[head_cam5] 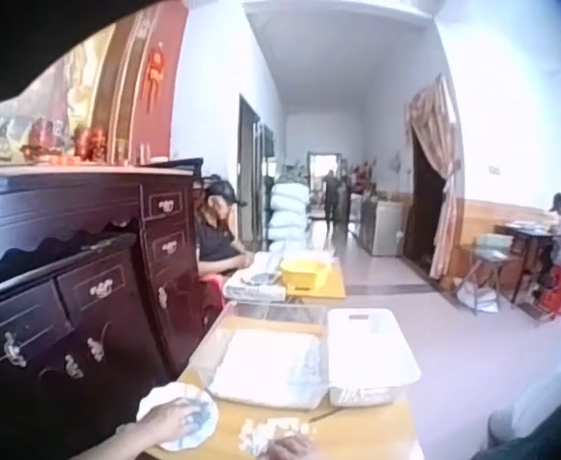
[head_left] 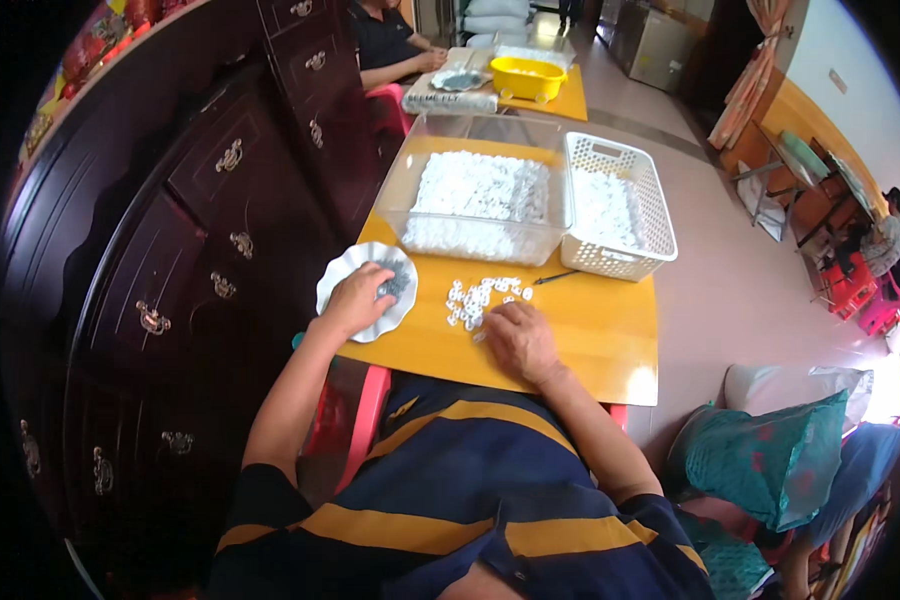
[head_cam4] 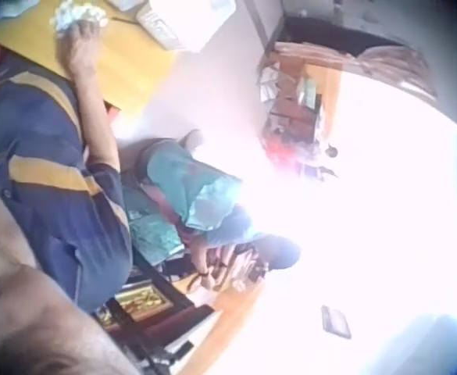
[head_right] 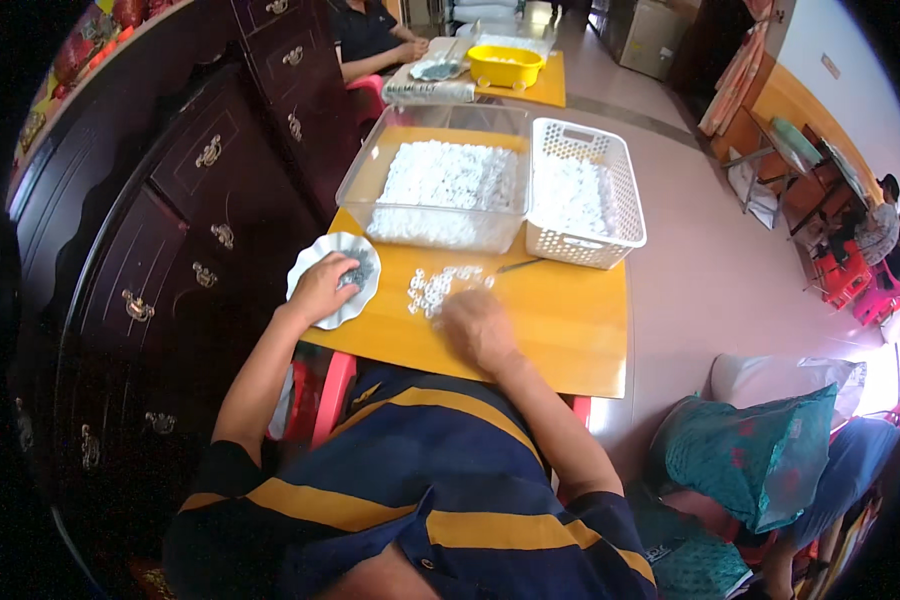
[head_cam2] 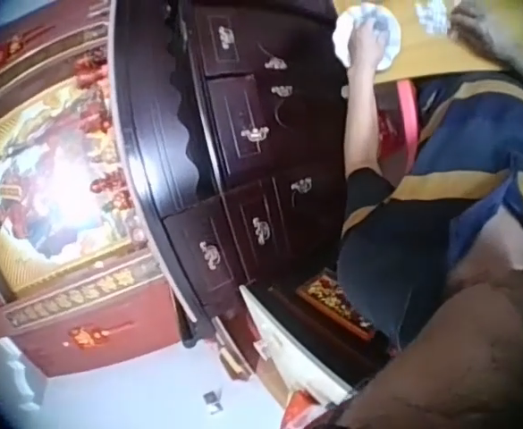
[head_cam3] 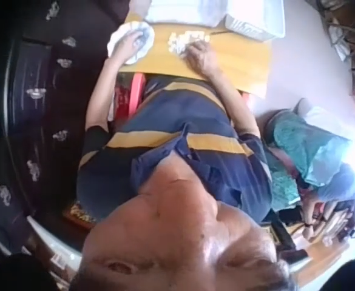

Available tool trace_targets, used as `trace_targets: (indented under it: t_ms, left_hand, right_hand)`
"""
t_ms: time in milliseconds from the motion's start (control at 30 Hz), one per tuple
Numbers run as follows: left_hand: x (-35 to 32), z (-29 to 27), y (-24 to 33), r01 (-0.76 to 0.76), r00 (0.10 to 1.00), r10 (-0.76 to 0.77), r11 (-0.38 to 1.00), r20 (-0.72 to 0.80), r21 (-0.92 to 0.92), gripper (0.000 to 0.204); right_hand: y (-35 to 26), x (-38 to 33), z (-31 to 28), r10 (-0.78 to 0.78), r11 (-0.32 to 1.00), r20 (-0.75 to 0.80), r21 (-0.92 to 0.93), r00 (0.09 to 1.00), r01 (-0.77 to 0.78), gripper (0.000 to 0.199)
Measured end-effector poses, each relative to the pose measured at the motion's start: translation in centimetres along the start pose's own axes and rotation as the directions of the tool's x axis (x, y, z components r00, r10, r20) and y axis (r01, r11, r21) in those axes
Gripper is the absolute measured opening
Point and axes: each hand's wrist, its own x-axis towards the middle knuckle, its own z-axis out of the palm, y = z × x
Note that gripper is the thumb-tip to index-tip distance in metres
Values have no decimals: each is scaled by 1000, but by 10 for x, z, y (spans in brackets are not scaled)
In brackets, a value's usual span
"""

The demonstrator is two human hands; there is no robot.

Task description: Sorting and inspecting small white plastic components at a manual workstation, placing them into a dish and basket.

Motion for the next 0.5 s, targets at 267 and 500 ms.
trace_targets:
  t_ms: [267, 500]
  left_hand:
    - [1, 10, -2, -40, 991, 36, 999, -126, -26, 21]
    - [6, 10, 1, -24, 994, 23, 1000, -111, -9, 15]
  right_hand:
    - [0, 2, -7, 57, 998, -105, 40, 993, -53, 16]
    - [10, -17, -27, 239, 969, -218, 117, 946, -218, 9]
